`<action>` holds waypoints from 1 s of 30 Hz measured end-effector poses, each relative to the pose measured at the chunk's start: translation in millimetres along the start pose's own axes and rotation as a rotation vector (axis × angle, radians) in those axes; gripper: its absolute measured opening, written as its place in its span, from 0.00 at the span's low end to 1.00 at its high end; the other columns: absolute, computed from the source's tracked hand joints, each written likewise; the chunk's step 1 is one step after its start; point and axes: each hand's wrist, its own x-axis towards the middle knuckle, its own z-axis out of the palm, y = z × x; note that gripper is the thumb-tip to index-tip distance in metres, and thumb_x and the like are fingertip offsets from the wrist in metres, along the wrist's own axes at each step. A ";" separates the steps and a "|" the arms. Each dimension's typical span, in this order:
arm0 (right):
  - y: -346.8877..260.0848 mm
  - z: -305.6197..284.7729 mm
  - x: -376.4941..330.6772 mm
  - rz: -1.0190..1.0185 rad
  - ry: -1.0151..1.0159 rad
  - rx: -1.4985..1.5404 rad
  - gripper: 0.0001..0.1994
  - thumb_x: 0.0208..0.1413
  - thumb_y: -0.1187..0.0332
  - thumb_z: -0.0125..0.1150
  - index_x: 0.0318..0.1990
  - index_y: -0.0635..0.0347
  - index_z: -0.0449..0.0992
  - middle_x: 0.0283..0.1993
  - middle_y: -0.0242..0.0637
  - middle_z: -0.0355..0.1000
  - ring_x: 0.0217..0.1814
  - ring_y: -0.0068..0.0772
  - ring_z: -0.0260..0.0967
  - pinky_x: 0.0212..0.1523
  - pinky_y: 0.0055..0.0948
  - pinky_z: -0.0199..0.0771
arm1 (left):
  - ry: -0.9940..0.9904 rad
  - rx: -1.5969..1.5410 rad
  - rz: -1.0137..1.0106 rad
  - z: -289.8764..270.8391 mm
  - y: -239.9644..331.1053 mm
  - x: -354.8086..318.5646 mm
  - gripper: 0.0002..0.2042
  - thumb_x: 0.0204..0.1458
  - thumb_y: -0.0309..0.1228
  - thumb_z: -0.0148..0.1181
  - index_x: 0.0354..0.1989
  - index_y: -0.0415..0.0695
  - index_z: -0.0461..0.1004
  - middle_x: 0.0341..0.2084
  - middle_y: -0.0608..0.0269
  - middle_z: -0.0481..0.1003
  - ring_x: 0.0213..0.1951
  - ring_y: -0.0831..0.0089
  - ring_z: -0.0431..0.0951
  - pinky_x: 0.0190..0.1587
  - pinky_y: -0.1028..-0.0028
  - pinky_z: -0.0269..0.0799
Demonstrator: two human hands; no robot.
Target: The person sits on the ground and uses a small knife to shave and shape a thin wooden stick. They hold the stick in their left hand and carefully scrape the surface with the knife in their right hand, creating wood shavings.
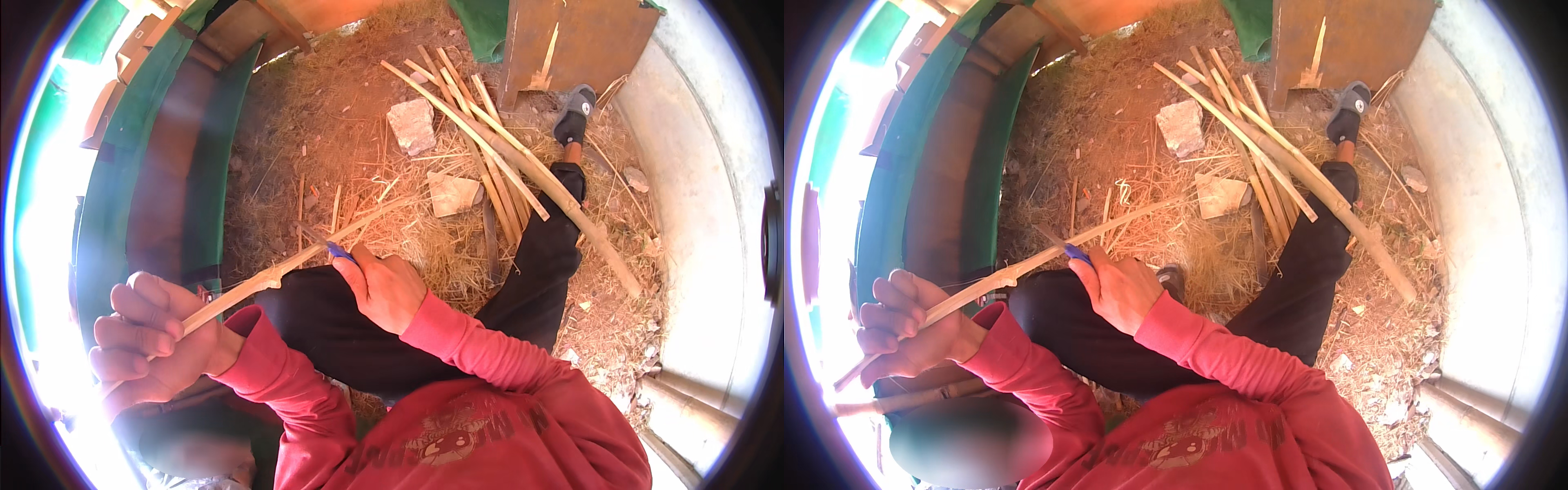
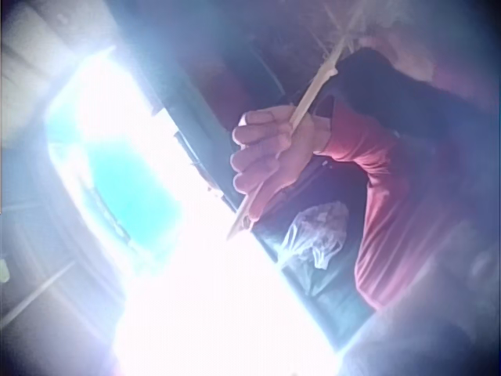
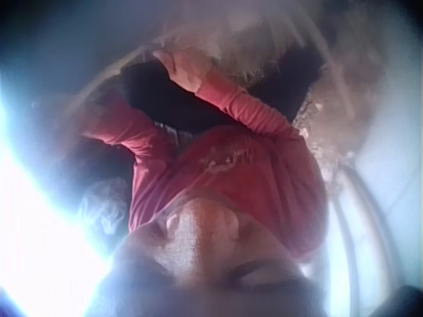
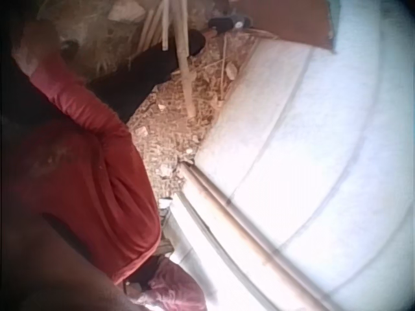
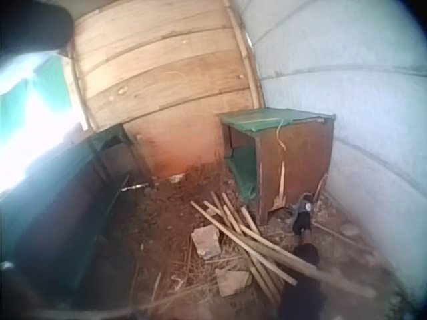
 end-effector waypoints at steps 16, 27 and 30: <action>141.4 31.1 36.8 0.284 0.141 -0.343 0.19 0.64 0.53 0.43 0.36 0.61 0.71 0.17 0.55 0.68 0.23 0.61 0.69 0.26 0.53 0.69 | 0.162 0.093 -0.043 -17.4 2.8 -0.4 0.24 0.51 0.56 0.50 0.15 0.50 0.65 0.11 0.72 0.60 0.16 0.79 0.52 0.22 0.77 0.43; 242.1 58.6 72.0 0.302 0.081 -0.447 0.23 0.63 0.49 0.39 0.40 0.59 0.72 0.25 0.56 0.72 0.30 0.60 0.72 0.33 0.52 0.73 | 0.188 0.133 -0.048 -31.3 0.3 7.9 0.19 0.50 0.44 0.50 0.10 0.51 0.64 0.09 0.74 0.56 0.17 0.80 0.54 0.24 0.76 0.44; 229.7 59.9 72.6 0.328 0.016 -0.427 0.21 0.63 0.50 0.41 0.43 0.59 0.72 0.28 0.57 0.72 0.33 0.61 0.72 0.35 0.53 0.72 | 0.250 0.156 -0.117 -60.6 19.5 6.4 0.24 0.49 0.56 0.56 0.13 0.50 0.72 0.11 0.73 0.60 0.18 0.79 0.56 0.26 0.75 0.46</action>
